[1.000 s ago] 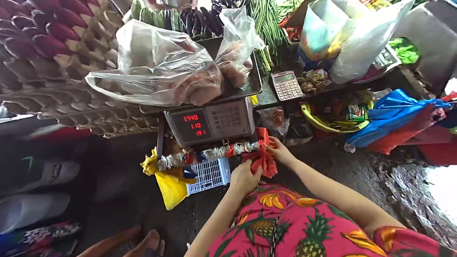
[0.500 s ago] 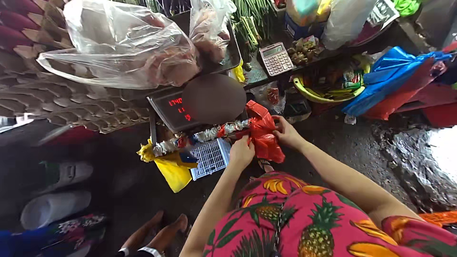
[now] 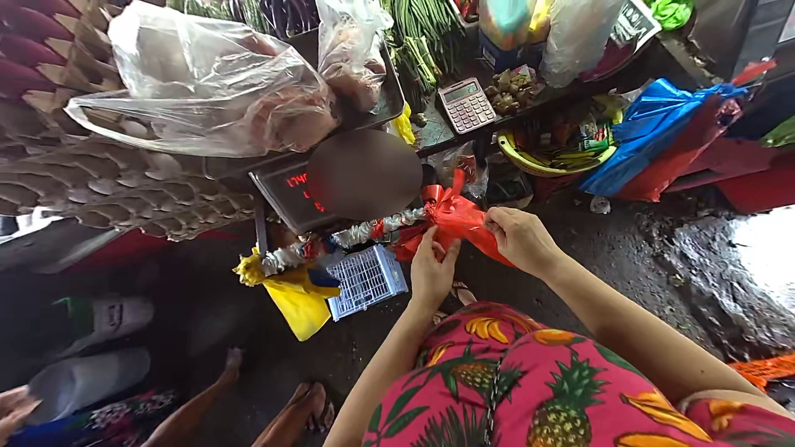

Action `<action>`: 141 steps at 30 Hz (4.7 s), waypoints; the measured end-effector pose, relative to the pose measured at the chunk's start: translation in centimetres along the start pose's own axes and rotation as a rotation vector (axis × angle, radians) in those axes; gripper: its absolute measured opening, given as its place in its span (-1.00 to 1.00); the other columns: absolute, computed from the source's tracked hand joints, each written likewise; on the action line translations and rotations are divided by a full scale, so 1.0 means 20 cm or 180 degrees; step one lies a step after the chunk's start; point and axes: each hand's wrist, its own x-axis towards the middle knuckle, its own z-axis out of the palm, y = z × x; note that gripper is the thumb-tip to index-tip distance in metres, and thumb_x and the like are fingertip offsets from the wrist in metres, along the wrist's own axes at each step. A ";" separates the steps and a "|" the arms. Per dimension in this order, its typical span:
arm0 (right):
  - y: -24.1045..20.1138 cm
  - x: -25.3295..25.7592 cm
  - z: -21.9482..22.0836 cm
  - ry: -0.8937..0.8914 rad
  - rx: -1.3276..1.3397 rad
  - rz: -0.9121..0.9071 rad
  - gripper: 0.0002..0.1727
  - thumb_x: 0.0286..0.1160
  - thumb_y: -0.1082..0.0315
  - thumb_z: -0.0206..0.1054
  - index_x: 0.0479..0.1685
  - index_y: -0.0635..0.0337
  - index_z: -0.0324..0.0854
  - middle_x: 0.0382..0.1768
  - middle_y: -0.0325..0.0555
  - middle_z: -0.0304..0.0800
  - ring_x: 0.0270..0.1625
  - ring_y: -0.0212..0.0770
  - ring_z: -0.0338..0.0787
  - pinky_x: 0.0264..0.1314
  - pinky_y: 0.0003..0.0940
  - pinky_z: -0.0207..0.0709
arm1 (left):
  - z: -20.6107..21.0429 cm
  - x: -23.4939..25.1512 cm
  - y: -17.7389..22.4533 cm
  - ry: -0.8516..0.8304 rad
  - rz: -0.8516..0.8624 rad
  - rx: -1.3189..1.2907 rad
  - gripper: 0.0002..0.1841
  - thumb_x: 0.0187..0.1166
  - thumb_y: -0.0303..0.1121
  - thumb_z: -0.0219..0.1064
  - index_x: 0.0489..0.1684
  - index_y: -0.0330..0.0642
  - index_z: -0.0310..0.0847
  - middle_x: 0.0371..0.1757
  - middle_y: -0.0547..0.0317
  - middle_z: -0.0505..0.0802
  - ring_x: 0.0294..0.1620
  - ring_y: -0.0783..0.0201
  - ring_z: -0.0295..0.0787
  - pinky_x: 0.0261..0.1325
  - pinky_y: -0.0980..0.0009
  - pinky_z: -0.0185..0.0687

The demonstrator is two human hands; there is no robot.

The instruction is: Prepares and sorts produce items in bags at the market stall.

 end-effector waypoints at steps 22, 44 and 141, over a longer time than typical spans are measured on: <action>-0.36 0.16 -0.09 -0.0079 0.1409 -0.0300 -0.47 0.77 -0.02 0.16 0.41 0.18 0.70 0.11 -0.07 0.89 0.22 -0.21 0.81 0.40 -0.15 0.60 | -0.23 0.03 0.30 0.0480 0.0585 -0.2568 -0.82 0.18 -0.74 0.51 -0.40 -0.28 0.77 -0.41 0.27 0.90 -0.34 0.48 0.84 -0.13 0.46 0.82; -0.46 1.10 -0.38 -0.0036 0.1909 -0.0076 -0.33 0.54 0.21 0.47 0.57 0.32 0.37 0.13 0.12 0.79 0.07 -0.09 0.85 0.18 -0.10 0.74 | -0.66 -0.24 0.22 0.2178 -0.0489 0.1871 -0.64 0.41 -0.65 0.37 0.20 -0.38 0.73 0.57 -0.43 0.49 0.11 -0.25 0.84 0.05 -0.05 0.82; 0.60 1.60 -0.86 -0.0166 0.0936 -0.2237 -0.60 0.50 0.33 0.29 0.32 -0.02 0.72 -0.30 -0.23 0.84 -0.36 -0.29 0.76 -0.28 -0.29 0.70 | -0.43 1.24 1.29 0.1191 0.0321 0.0676 -0.54 0.43 -0.52 0.25 0.38 -0.18 0.57 -0.30 0.22 0.69 -0.31 0.38 0.60 -0.22 0.41 0.56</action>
